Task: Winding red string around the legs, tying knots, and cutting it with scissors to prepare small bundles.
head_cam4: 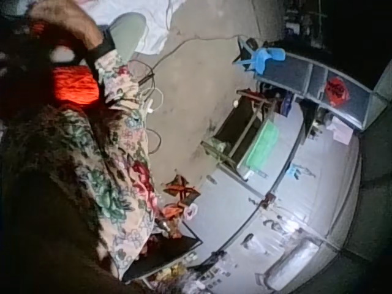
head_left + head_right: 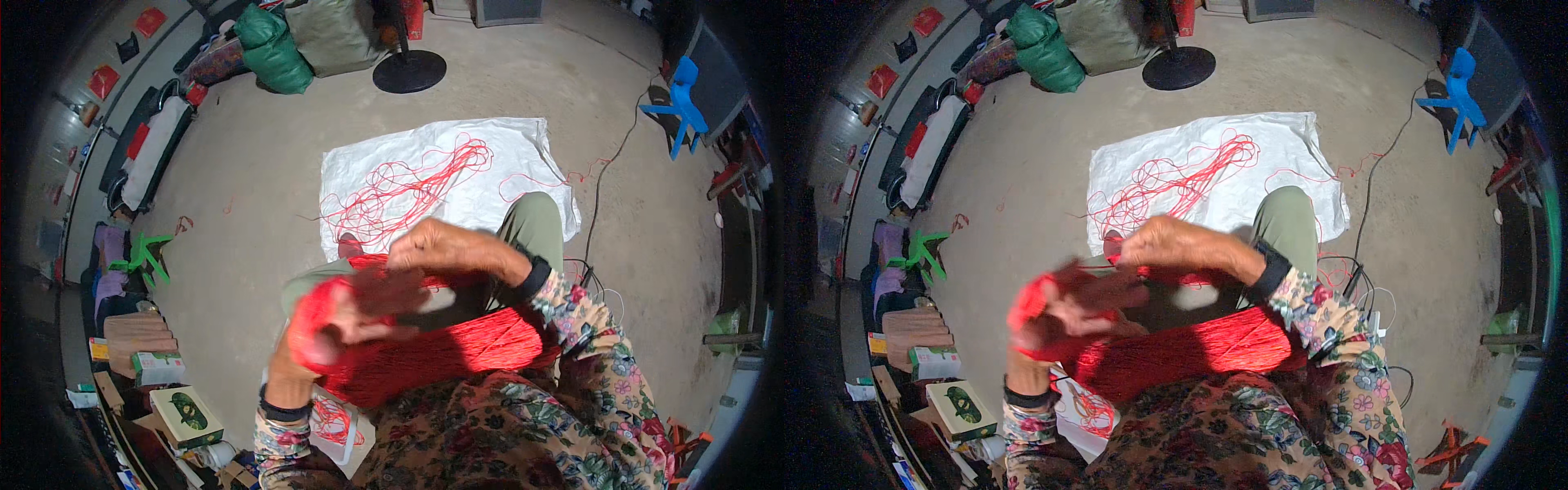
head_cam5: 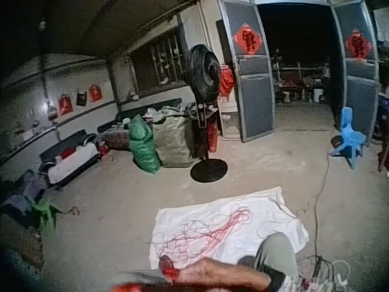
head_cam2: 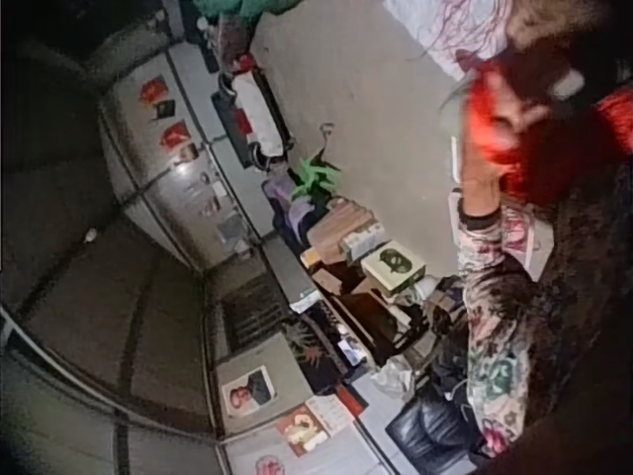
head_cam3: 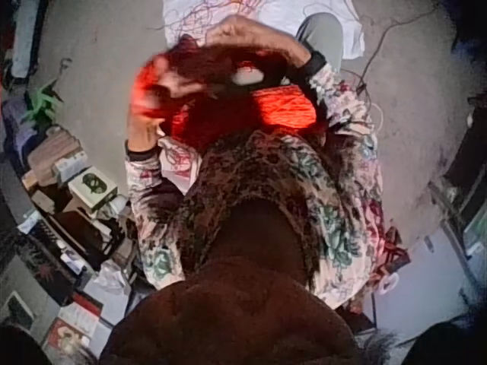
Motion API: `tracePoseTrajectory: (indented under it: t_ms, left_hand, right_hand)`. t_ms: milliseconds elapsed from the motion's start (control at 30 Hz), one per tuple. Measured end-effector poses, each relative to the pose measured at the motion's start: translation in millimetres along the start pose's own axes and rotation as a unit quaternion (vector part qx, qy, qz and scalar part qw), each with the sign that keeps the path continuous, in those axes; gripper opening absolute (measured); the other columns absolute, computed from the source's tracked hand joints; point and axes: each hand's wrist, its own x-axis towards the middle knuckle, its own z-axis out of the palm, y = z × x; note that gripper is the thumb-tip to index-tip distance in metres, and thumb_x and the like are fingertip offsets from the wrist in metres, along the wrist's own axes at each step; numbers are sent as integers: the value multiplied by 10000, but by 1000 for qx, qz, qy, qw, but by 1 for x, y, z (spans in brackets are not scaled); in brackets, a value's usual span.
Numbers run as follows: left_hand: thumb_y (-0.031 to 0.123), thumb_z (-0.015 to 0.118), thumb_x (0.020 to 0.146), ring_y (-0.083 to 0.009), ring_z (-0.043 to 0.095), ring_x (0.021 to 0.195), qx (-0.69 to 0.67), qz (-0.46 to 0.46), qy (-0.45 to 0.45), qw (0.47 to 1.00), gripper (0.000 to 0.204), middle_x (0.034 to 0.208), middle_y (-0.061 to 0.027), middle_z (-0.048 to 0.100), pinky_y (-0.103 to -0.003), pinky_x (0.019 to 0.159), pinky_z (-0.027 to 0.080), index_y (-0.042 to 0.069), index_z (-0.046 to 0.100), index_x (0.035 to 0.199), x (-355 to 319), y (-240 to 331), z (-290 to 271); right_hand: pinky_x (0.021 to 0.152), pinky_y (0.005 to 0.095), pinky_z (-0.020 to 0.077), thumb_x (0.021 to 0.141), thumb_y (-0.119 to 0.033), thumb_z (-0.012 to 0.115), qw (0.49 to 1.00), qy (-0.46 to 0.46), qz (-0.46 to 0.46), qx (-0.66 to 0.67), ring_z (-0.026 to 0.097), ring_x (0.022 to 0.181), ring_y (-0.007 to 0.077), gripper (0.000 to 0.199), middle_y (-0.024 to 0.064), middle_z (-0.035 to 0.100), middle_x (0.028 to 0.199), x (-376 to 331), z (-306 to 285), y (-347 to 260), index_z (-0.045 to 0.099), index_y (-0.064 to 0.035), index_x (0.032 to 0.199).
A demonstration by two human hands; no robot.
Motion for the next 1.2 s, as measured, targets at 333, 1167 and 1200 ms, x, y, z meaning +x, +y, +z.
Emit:
tracePoseTrajectory:
  t_ms: [333, 1167, 1200]
  left_hand:
    - [33, 632, 813, -175, 497, 1202, 513, -114, 149, 838, 489, 1305, -110, 534, -269, 862, 468, -17, 502, 1282, 9, -36, -41]
    - [333, 648, 847, -437, 290, 1333, -36, 186, 2, 982, 726, 1469, -246, 251, -477, 989, 421, 119, 288, 1439, -6, 41, -14]
    - [292, 636, 869, -414, 301, 1336, 12, 211, 63, 975, 670, 1459, -243, 277, -443, 987, 431, 86, 316, 1420, -1, 43, -20]
  right_hand:
    - [555, 401, 442, 802, -209, 603, 957, -10, -139, -254, 566, 639, 369, 183, 187, 561, 683, -6, 16, -109, 571, -36, 753]
    - [617, 329, 444, 808, -166, 607, 992, -34, -118, 7, 561, 679, 167, 155, 101, 603, 746, -13, 40, -20, 599, -20, 859]
    - [603, 352, 440, 785, -166, 623, 995, -18, -86, 47, 566, 686, 189, 174, 101, 591, 744, -18, 49, -30, 583, -15, 860]
